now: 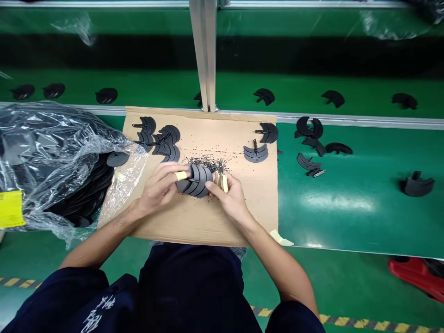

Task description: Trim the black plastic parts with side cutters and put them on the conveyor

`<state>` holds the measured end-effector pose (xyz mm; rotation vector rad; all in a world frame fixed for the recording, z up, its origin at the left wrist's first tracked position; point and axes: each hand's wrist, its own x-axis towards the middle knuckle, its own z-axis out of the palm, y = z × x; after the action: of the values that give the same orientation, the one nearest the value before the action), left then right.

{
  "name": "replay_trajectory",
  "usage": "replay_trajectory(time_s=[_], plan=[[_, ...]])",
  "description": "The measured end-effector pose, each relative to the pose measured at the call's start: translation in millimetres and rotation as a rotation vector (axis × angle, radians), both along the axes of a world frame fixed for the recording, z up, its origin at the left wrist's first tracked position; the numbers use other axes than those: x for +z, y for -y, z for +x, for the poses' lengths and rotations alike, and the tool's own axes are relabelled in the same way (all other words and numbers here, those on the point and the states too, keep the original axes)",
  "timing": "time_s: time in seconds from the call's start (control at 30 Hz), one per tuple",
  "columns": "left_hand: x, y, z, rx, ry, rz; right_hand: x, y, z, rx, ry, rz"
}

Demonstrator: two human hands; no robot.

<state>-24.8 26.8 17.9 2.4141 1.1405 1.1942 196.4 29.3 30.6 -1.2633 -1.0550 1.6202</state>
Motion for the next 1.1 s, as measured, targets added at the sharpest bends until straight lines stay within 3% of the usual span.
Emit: replay_trajectory(time_s=[0.1,0.2,0.33,0.5,0.63,0.77,0.87,0.97,1.1], plan=[[9.4,-3,-5,0.021,-0.022,0.001,-0.3,-2,2,0.012,0.101,0.114],[15.3,-9,-1,-0.043,-0.093,0.034,0.9,-4,4,0.035,0.183,0.201],[21.1,-36,-4,-0.062,-0.17,0.109,3.7,-8,16,0.056,0.295,0.34],[31.8,-124,-44,0.085,-0.162,0.044,-0.8,-16,52,0.011,0.409,0.408],[30.7,-203,-74,0.521,-0.186,-0.327,-4.8,-14,77,-0.079,0.482,0.377],[25.0,-247,-84,0.658,-0.214,-0.462,-7.6,3,103,-0.135,0.556,0.323],[18.3,-259,-71,0.688,-0.222,-0.488,-9.5,17,120,-0.162,0.612,0.271],[5.9,-262,-35,0.636,-0.204,-0.519,-8.6,21,124,-0.157,0.657,0.28],[-2.7,-262,15,0.548,-0.156,-0.586,-3.6,12,104,-0.022,0.662,0.485]])
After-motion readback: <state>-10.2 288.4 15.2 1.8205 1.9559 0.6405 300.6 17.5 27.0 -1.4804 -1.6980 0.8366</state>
